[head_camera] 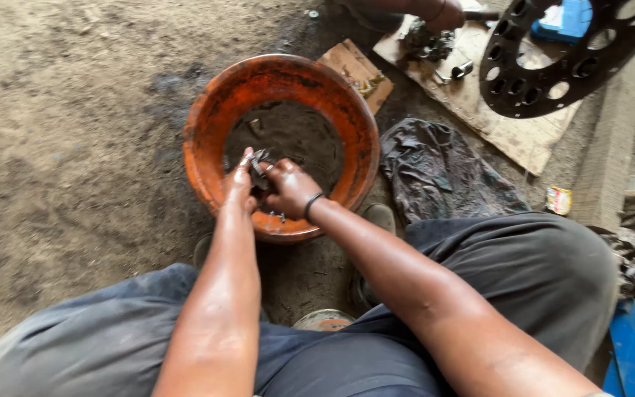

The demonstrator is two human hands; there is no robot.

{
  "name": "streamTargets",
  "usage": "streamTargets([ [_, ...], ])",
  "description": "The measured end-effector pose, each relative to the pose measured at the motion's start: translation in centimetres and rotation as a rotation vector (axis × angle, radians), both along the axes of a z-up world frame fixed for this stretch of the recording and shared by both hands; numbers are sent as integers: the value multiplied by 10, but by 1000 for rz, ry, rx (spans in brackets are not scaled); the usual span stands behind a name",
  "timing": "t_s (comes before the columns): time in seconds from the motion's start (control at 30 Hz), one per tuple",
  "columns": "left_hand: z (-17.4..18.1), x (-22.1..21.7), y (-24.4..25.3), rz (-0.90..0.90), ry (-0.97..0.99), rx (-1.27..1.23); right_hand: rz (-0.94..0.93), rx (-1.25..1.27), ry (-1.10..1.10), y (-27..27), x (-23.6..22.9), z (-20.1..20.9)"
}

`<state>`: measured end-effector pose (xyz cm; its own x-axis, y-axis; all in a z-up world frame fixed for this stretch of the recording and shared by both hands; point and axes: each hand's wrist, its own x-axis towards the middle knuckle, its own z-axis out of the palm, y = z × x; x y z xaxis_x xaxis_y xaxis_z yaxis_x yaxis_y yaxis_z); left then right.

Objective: The person sits on the ground and washes small metal parts by hand in a basin filled with dark liquid. They repeatedly submerge, rub, and rinse the parts, then place them on a nearby rag.

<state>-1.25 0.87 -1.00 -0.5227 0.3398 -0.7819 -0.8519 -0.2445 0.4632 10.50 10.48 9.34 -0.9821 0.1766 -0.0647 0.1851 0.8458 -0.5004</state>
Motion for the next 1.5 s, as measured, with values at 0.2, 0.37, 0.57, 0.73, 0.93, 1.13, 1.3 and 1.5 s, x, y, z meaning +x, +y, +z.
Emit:
streamTargets([
  [0.2,-7,6,-6,-43,52,-51,82,-34,-339,15,5,25],
  [0.37,-2,12,3,-185,143,-134,126,14,-423,25,5,29],
  [0.57,13,10,17,-503,419,-387,93,42,-480,21,9,18],
  [0.73,22,10,31,-278,461,-78,-88,-83,-338,17,-2,-2],
  [0.93,42,12,26,-208,540,-25,-301,-737,-317,27,-16,-6],
  [1.13,73,12,21,-139,524,129,-440,-1834,-329,34,-11,13],
  [1.3,101,5,23,-114,395,344,-424,-2118,-217,32,-10,16],
  [1.5,91,-5,17,-218,235,406,-325,-992,-278,36,-17,-2],
])
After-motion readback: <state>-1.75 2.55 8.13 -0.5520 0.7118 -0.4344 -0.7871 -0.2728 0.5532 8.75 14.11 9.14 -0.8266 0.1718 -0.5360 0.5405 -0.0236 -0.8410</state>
